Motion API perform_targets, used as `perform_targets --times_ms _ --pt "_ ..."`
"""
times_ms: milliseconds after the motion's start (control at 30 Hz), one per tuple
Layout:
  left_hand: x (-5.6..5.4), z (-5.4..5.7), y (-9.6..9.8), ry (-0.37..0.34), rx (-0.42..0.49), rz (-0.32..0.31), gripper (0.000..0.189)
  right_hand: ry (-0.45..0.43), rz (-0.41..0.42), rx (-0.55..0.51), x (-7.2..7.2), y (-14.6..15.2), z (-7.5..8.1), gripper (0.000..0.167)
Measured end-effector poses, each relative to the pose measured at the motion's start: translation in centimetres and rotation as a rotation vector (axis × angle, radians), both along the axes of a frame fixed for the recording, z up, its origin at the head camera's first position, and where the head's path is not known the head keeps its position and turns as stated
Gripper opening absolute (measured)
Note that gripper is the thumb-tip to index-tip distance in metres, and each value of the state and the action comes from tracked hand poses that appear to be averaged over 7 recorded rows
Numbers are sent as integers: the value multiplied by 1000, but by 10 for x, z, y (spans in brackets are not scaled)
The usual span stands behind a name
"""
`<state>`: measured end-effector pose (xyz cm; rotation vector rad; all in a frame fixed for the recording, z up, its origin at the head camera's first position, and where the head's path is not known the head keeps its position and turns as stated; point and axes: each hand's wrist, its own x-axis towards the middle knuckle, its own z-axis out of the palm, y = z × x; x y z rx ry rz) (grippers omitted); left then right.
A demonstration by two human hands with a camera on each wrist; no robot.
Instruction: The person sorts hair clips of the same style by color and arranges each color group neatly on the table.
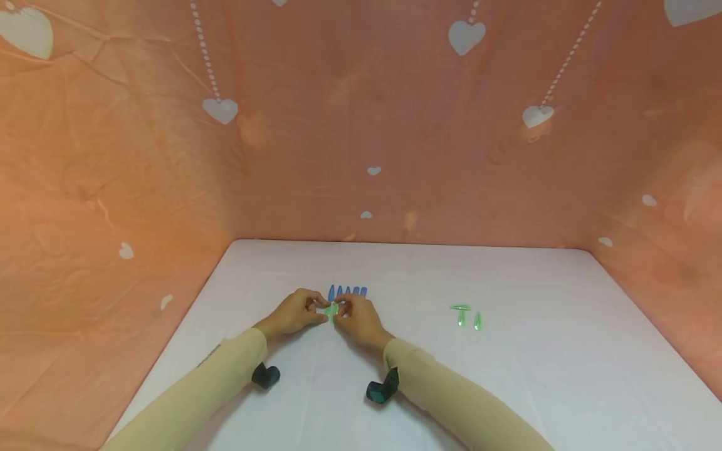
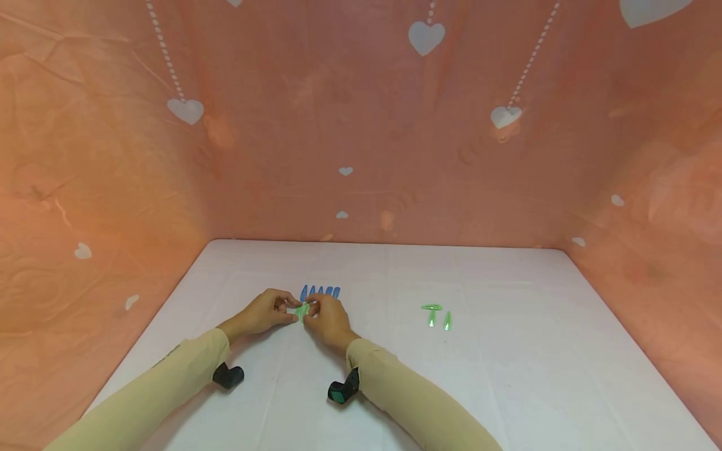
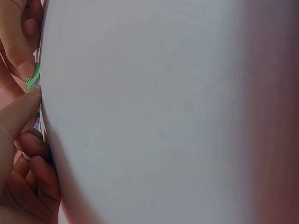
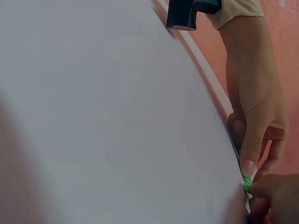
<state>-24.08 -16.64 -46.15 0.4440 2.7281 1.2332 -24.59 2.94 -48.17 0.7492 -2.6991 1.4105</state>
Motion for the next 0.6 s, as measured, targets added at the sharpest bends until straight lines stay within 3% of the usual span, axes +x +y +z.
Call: perform_targets --times_ms 267,600 --pt "-1 0 1 -12 -21 22 24 47 -32 72 1 -1 3 27" --pt "1 2 1 -21 -22 29 26 40 -37 59 0 -1 3 24"
